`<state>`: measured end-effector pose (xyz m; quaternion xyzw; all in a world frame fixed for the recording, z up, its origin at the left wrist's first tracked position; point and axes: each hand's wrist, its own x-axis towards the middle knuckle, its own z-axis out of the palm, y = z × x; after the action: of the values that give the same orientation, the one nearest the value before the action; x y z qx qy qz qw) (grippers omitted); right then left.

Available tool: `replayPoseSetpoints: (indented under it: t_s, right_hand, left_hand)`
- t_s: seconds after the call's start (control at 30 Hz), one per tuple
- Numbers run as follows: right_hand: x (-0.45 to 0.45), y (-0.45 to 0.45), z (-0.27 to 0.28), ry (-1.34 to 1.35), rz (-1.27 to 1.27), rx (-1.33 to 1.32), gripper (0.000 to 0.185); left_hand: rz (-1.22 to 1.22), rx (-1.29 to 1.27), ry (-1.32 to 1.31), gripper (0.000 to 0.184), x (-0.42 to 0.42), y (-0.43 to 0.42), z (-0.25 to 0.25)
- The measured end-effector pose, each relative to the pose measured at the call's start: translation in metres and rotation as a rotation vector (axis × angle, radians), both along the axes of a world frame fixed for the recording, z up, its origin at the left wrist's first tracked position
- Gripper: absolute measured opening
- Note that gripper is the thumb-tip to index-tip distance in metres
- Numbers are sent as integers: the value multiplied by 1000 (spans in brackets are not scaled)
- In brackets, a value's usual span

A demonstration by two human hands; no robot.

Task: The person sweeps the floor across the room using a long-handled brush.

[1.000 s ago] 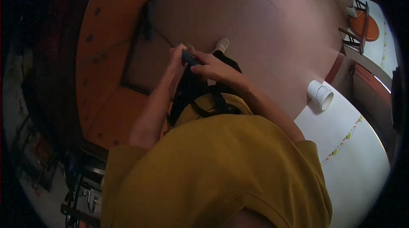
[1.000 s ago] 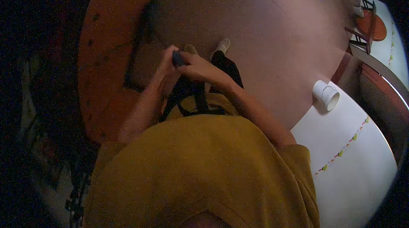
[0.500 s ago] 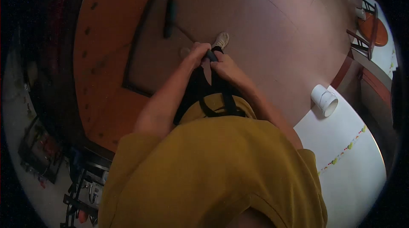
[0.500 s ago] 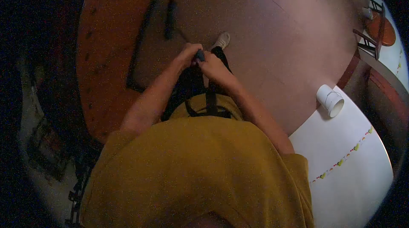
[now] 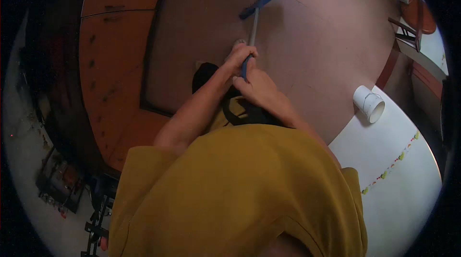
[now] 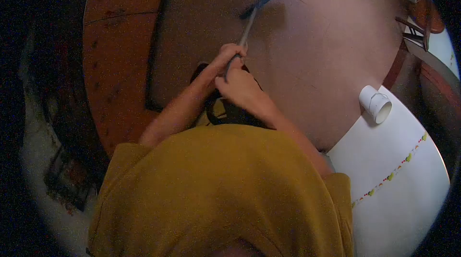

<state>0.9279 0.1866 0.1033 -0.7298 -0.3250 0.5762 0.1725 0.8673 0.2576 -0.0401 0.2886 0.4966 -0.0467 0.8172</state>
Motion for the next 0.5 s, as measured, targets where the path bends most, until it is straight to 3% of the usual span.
replayPoseSetpoints:
  t_s: [0.1,0.3,0.4,0.5]
  right_hand:
    - [5,1,20,-54,149,71,56]
    - [23,36,39,72,279,105,56]
    - [21,70,38,140,232,100,49]
    - [8,108,13,155,158,265,40]
  left_hand:
    - [116,-114,-16,10,-8,4,47]
    - [487,-201,79,15,-25,21,71]
    - [679,-244,126,13,-39,44,59]
    - [829,-247,98,15,-56,70,50]
